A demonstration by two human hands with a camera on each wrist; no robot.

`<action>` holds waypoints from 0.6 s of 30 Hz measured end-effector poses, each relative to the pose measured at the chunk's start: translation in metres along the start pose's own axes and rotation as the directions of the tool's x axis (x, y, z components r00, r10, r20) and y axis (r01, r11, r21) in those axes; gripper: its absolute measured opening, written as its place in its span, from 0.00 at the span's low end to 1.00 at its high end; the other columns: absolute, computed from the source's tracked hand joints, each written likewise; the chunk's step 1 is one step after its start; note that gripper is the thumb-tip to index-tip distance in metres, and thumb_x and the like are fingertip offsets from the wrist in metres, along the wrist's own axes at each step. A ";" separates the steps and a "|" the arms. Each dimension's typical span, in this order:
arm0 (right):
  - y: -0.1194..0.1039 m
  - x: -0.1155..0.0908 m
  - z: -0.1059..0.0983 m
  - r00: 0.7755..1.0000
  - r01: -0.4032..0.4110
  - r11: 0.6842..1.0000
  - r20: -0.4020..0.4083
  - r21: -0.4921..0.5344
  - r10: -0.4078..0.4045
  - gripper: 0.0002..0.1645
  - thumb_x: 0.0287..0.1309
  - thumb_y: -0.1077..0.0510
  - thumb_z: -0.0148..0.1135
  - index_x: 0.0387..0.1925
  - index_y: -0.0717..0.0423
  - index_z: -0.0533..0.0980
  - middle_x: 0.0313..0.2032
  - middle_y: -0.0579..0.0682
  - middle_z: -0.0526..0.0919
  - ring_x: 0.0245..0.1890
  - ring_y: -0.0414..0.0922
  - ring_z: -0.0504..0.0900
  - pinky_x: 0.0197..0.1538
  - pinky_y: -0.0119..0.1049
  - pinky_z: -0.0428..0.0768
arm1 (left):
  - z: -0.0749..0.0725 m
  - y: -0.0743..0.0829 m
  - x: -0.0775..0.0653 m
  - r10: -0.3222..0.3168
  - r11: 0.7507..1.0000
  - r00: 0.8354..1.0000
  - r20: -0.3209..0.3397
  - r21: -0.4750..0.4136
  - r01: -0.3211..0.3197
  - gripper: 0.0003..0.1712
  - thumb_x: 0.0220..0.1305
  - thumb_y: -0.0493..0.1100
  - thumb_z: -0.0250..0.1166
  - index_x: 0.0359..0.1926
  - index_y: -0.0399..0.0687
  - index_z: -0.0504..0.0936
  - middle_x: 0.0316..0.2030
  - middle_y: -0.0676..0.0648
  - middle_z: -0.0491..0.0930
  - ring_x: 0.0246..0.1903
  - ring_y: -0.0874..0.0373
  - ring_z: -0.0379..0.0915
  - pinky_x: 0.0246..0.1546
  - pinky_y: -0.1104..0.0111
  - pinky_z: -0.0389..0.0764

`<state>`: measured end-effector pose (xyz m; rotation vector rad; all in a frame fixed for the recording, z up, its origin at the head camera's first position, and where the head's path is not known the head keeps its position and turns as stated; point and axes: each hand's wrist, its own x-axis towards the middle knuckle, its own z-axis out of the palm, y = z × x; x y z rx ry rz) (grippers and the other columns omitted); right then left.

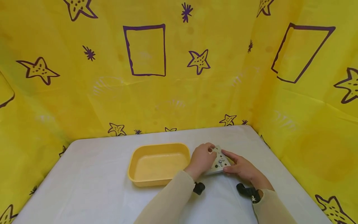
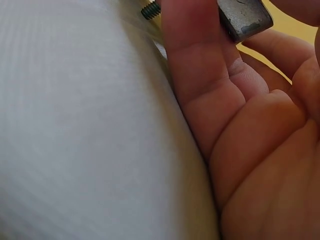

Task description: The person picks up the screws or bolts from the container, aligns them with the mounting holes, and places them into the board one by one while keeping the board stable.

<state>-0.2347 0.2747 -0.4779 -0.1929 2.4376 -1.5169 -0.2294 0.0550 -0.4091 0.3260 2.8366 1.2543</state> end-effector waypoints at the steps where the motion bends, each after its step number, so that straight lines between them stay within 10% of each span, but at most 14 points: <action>1: 0.000 0.000 -0.001 1.000 -0.005 1.000 -0.004 -0.014 0.005 0.54 0.46 0.40 0.77 0.74 0.34 0.63 0.71 0.54 0.62 0.61 0.57 0.63 0.67 0.64 0.49 | -0.005 0.001 -0.007 0.009 1.000 1.000 0.008 0.023 -0.010 0.18 0.69 0.49 0.63 0.58 0.52 0.81 0.45 0.51 0.79 0.41 0.57 0.73 0.47 0.62 0.76; 11: -0.001 -0.007 -0.008 1.000 0.011 0.992 -0.012 -0.126 -0.013 0.55 0.49 0.39 0.75 0.76 0.39 0.60 0.74 0.57 0.57 0.71 0.61 0.54 0.68 0.67 0.44 | -0.075 -0.034 -0.055 0.047 0.950 0.998 -0.034 0.309 -0.034 0.34 0.70 0.56 0.61 0.71 0.47 0.69 0.63 0.39 0.69 0.56 0.43 0.72 0.58 0.51 0.72; 18: -0.031 -0.027 -0.017 0.999 0.012 0.941 -0.040 -0.339 -0.027 0.60 0.55 0.40 0.72 0.76 0.61 0.52 0.69 0.71 0.60 0.61 0.67 0.67 0.64 0.66 0.59 | -0.113 -0.066 -0.070 -0.043 0.848 0.993 -0.111 0.521 0.095 0.43 0.69 0.67 0.56 0.76 0.49 0.61 0.72 0.31 0.55 0.67 0.30 0.53 0.63 0.40 0.58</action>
